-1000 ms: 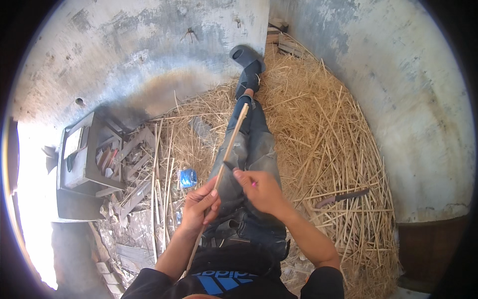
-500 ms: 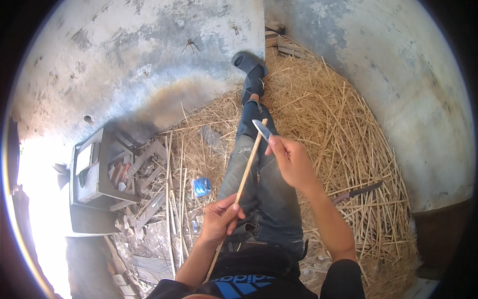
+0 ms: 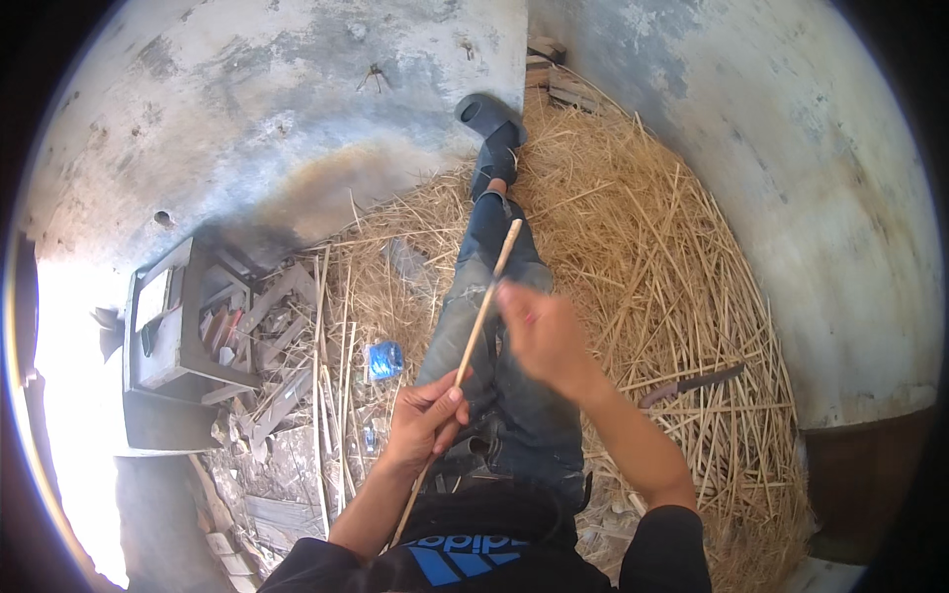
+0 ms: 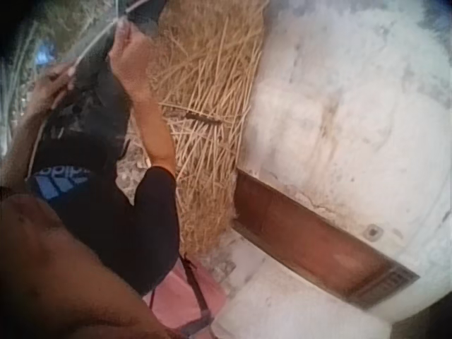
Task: The person uses a knife to shave and smooth a thin bamboo strip while sitting on a hay-covered floor.
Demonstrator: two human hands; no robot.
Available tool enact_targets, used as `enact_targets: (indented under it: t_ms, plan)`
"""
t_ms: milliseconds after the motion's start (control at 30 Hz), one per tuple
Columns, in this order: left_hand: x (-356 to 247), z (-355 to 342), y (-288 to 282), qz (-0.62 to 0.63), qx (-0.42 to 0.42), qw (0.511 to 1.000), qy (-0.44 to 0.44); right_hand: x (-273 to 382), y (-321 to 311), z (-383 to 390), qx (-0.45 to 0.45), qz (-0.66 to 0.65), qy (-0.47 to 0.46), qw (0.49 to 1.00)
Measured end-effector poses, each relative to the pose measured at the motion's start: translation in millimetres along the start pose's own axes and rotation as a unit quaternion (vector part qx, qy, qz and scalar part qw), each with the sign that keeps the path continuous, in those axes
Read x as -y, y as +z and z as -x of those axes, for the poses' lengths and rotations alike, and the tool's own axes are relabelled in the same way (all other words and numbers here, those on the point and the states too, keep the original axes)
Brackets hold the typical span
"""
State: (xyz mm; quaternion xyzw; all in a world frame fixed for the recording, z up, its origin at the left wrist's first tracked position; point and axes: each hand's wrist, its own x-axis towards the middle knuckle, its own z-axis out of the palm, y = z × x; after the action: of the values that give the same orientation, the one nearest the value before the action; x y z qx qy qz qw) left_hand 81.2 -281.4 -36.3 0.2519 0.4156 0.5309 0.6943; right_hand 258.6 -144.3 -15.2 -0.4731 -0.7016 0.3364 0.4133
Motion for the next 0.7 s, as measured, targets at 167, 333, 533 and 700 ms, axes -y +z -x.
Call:
enact_targets:
  t_ms: [167, 333, 533, 700]
  plan:
    - [-6.7, -12.4, -11.5, 0.013, -0.030, 0.999, 0.030, 15.3, 11.9, 10.9, 0.174, -0.016, -0.010, 0.985]
    - [-10.1, -12.9, 5.3, -0.015, 0.007, 1.000, 0.022, 30.7, -1.8, -6.2, 0.129, -0.118, 0.041, 0.984]
    - [-4.7, 1.7, -3.0, 0.003, 0.041, 0.999, 0.007, 38.6, -34.2, -50.7, 0.005, -0.119, 0.059, 0.991]
    - [16.4, 25.6, -20.9, -0.028, 0.108, 0.993, -0.030, 26.7, -83.5, -102.3, -0.124, -0.016, -0.077, 0.989]
